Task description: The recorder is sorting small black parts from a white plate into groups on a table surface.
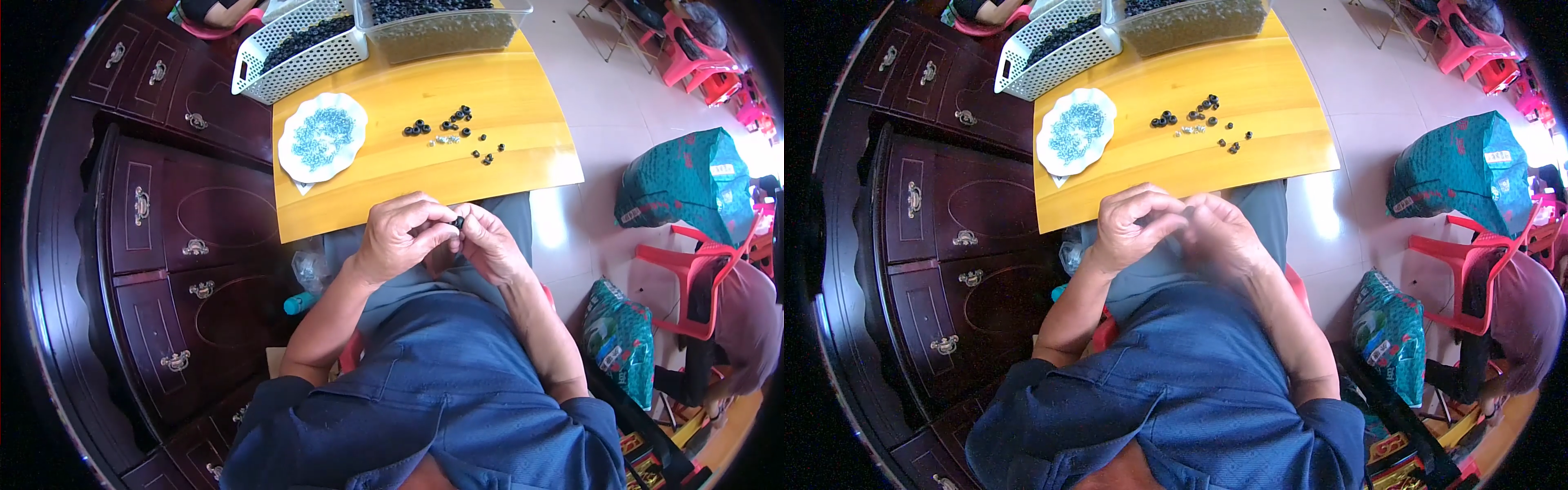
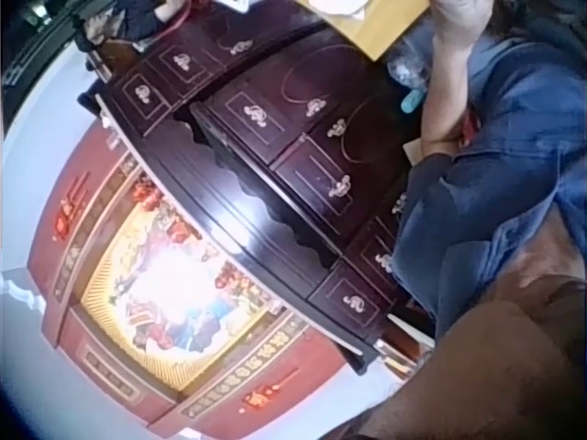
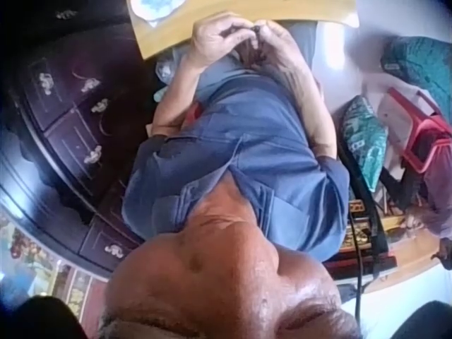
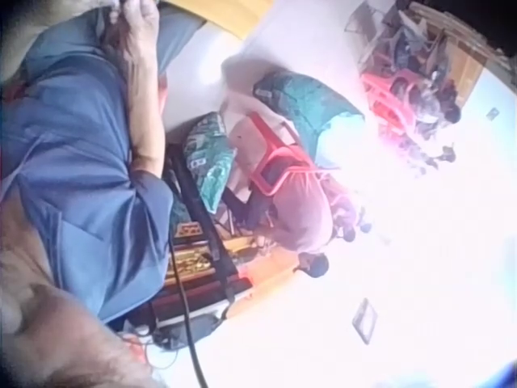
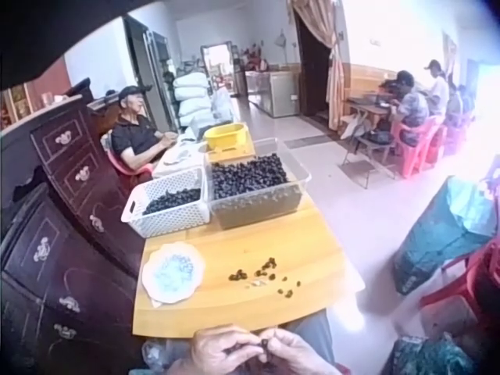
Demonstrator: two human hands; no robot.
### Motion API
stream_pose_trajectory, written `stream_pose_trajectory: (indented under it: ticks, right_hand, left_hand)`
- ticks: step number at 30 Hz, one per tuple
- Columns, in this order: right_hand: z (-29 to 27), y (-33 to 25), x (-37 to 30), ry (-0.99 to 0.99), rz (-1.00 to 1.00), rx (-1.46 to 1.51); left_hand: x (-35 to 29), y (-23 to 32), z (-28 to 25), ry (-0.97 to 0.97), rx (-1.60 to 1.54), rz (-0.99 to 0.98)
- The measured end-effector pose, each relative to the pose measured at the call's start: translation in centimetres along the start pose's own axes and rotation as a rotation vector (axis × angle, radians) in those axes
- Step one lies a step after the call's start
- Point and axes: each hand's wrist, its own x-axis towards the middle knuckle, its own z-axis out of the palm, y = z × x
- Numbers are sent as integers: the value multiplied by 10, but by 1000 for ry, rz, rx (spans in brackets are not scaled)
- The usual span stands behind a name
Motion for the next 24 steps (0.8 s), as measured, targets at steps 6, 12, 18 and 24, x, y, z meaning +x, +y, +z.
stream_pose_trajectory:
  ticks: [6, 12, 18, 24]
  right_hand:
    - [0, 0, -1, -1, 3, 26]
    - [-3, -1, -3, -34, 13, -52]
    - [8, -1, -5, -49, 11, -101]
    - [13, -1, -5, -36, 24, -127]
  left_hand:
    - [1, 4, -2, -35, 40, 45]
    - [2, 10, -5, -64, 88, 87]
    - [-6, 18, -9, -32, -89, -63]
    - [-10, 17, -15, -39, -22, -17]
